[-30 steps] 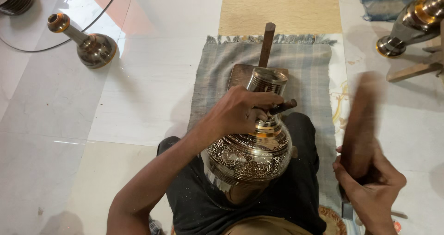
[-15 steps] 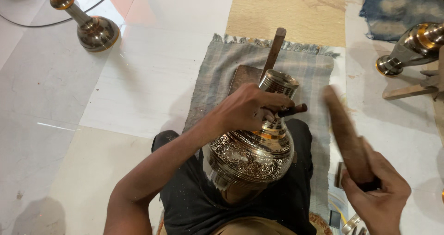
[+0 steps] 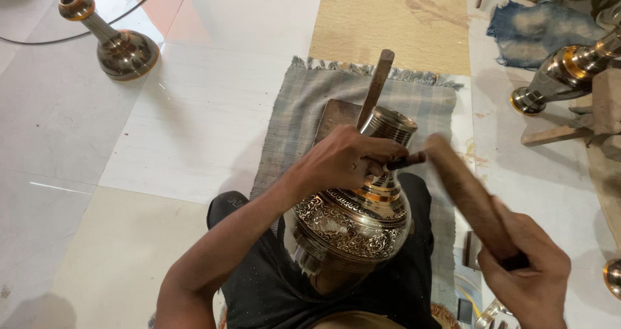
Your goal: The person sits on the floor and repeatedly hammers a metal chisel against the neck of an ornate metal vessel to shape or finish the rim. The vessel is held steady with the left hand while the right hand uses a wooden mallet to strike the chisel.
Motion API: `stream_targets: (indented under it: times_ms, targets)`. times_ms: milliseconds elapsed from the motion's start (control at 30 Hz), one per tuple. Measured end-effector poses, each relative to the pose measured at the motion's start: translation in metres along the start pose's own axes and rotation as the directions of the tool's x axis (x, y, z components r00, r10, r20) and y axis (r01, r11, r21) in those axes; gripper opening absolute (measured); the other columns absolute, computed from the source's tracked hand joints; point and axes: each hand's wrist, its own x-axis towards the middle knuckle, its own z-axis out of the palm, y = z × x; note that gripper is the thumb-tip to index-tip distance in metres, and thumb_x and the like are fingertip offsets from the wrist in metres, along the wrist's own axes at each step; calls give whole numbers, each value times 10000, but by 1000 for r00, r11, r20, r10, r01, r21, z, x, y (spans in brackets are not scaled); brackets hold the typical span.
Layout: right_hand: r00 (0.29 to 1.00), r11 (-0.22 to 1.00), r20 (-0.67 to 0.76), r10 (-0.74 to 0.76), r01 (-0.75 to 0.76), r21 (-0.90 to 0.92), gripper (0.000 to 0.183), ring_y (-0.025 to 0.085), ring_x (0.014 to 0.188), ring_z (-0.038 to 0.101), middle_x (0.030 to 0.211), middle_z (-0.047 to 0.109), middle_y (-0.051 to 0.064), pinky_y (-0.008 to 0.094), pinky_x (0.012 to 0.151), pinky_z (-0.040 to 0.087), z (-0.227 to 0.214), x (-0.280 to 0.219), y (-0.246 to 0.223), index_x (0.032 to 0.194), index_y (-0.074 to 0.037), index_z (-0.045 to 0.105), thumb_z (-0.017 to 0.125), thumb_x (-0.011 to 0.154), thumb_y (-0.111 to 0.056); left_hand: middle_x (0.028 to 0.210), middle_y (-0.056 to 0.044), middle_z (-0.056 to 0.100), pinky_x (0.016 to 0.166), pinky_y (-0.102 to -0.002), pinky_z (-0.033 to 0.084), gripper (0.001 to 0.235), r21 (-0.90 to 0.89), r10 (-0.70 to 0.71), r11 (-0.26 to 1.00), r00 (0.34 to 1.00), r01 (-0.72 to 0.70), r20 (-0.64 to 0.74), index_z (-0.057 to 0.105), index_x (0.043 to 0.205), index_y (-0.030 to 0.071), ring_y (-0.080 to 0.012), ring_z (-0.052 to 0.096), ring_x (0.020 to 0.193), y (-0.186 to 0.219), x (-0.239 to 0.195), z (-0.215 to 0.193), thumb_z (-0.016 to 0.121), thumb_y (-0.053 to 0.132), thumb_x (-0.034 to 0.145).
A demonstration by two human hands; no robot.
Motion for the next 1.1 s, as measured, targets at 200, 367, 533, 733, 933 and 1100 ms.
stream_targets:
  times_ms: [200, 367, 533, 733, 933, 1100]
  targets:
    - [998, 999, -38, -54, 53, -12, 713, 169, 1161, 653, 1263, 668, 137, 293, 959, 530, -8, 0, 10, 1465, 54, 564, 676, 766, 138, 999, -95, 810, 462, -202, 533, 495, -40, 16, 999, 1000, -17, -20, 713, 1253, 94, -98, 705, 578, -3, 0, 2, 692, -103, 800]
    - [992, 995, -97, -75, 80, 51, 676, 153, 1157, 653, 1246, 684, 134, 274, 989, 522, -2, 4, 2, 1460, 69, 565, 699, 799, 118, 934, -90, 819, 455, -220, 532, 512, -46, -15, 999, 1000, 15, 1, 744, 1238, 114, -115, 702, 566, -6, -3, 3, 639, -139, 806]
    - [997, 973, -72, -38, 20, -231, 729, 152, 998, 658, 1163, 714, 126, 286, 858, 528, -1, 10, -15, 1451, 26, 613, 699, 736, 140, 954, -87, 796, 483, -208, 569, 501, -99, 71, 992, 994, -78, -80, 708, 1231, 102, -81, 705, 608, -8, -2, 0, 668, -97, 773]
    - [996, 986, -31, -81, 76, -151, 722, 126, 1003, 646, 1176, 711, 95, 260, 874, 513, -3, 13, -5, 1454, -7, 616, 686, 746, 115, 838, -84, 817, 452, -276, 486, 476, -67, -36, 997, 999, 34, -34, 773, 1177, 104, -137, 681, 530, -6, -4, 0, 668, -136, 780]
    - [993, 982, -36, -116, 110, -151, 699, 143, 1056, 632, 1195, 686, 125, 255, 892, 492, -7, 11, 10, 1471, 38, 603, 694, 782, 111, 997, -75, 811, 593, -231, 639, 495, -120, 86, 988, 993, -94, -75, 729, 1222, 108, -110, 781, 737, -15, -3, 3, 677, -133, 794]
    - [998, 1000, -66, -23, 23, 8, 733, 132, 1115, 687, 1247, 701, 87, 251, 978, 546, -1, 14, -4, 1484, 18, 537, 696, 772, 88, 1052, -129, 803, 513, -246, 630, 480, -158, 4, 987, 992, -25, -127, 748, 1172, 69, -150, 794, 705, -18, -8, 4, 666, -170, 764]
